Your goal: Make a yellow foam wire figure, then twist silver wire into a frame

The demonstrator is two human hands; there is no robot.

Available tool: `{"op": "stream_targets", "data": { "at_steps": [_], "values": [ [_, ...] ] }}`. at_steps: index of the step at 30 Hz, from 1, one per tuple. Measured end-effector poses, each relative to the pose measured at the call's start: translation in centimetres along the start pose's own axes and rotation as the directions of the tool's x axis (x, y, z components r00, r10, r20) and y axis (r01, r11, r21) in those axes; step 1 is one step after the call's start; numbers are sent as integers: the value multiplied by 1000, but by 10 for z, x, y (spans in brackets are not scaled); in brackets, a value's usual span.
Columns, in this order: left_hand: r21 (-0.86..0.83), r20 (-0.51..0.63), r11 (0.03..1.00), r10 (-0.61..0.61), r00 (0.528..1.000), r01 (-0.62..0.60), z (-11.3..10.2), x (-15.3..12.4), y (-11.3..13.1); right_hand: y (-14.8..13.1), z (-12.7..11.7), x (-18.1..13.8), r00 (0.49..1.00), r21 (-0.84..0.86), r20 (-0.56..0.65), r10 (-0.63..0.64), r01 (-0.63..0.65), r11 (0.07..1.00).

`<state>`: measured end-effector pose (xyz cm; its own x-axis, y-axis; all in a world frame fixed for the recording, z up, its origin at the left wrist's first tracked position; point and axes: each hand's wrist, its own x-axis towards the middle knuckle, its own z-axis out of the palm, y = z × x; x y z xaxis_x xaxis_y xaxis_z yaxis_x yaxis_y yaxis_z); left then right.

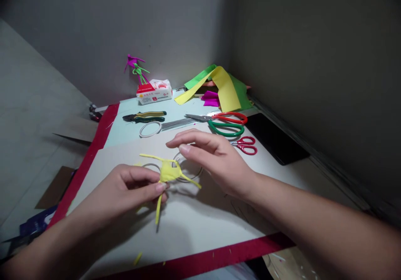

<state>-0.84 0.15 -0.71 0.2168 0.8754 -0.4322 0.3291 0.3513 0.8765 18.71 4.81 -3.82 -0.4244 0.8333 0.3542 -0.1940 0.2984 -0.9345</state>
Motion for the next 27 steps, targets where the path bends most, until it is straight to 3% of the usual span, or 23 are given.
{"op": "stream_targets", "data": {
  "at_steps": [3, 8, 11, 15, 22, 27],
  "values": [
    [54, -79, 997, 62, 995, -58, 4, 0, 1, -6, 2, -2, 994, -250, 24, -104, 106, 962],
    [197, -227, 973, 169, 959, -124, 11, -4, 1, -7, 9, -7, 959, -548, 100, -267, 277, 789],
    [317, -240, 924, 295, 925, -212, 13, -5, -3, -4, 12, -8, 958, -572, 105, -265, 277, 772],
    [433, -236, 859, 400, 885, -273, 14, -6, -7, -3, 14, -9, 976, -517, 107, -188, 216, 828],
    [542, -256, 793, 473, 843, -279, 14, -6, -8, -2, 14, -10, 969, -582, 80, -232, 234, 779],
    [537, -228, 795, 460, 858, -284, 15, -6, -7, -3, 14, -11, 965, -530, 149, -215, 262, 807]
  ]
}}
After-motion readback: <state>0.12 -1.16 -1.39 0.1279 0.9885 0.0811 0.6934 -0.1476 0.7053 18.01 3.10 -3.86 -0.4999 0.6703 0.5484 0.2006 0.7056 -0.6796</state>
